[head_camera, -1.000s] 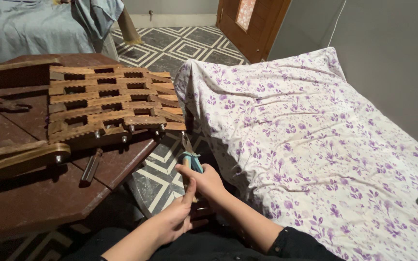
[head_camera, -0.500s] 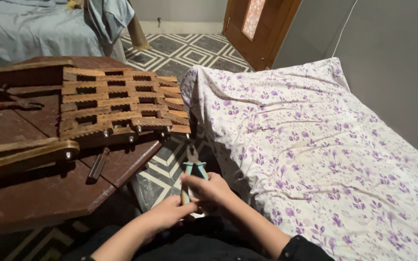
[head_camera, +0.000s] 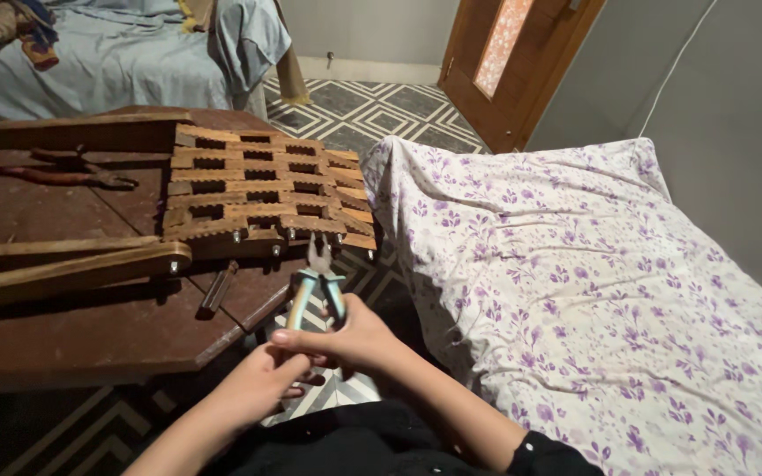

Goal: The person uses pliers to remove metal fasteners from a wooden chair frame, detaching the woven seat from the legs. The chair is handled on a bed and then placed on a table to continue the disassembly.

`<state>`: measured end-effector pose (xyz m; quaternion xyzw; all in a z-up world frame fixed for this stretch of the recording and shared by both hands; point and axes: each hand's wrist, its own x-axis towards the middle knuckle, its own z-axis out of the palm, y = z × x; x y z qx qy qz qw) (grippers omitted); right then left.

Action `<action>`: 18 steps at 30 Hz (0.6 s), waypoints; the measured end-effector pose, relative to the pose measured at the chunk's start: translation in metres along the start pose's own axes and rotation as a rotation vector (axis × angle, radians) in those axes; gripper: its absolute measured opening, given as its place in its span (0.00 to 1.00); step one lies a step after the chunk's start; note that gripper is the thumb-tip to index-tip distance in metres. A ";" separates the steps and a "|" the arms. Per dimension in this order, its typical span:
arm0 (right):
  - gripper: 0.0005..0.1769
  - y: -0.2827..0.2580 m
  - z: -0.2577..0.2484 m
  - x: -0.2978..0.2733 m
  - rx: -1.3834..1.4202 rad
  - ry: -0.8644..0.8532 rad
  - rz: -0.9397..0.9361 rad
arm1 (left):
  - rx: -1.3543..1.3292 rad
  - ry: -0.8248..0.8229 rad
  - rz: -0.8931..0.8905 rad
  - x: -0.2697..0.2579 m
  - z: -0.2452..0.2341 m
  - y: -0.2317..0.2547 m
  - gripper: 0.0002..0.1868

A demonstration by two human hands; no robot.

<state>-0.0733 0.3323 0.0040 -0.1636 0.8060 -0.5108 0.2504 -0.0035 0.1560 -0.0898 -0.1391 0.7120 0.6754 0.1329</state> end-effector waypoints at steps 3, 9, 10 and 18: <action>0.30 -0.006 0.008 0.012 0.405 -0.218 -0.164 | -0.106 -0.036 0.084 -0.016 -0.012 0.006 0.16; 0.20 0.009 0.010 0.024 0.432 -0.227 -0.004 | -0.132 0.104 0.012 -0.051 -0.018 0.012 0.16; 0.19 0.010 0.011 0.026 0.413 -0.237 -0.005 | -0.158 0.124 0.011 -0.055 -0.019 0.012 0.16; 0.20 0.000 0.025 0.043 0.312 -0.356 -0.206 | -0.147 0.229 0.076 -0.054 -0.038 0.002 0.15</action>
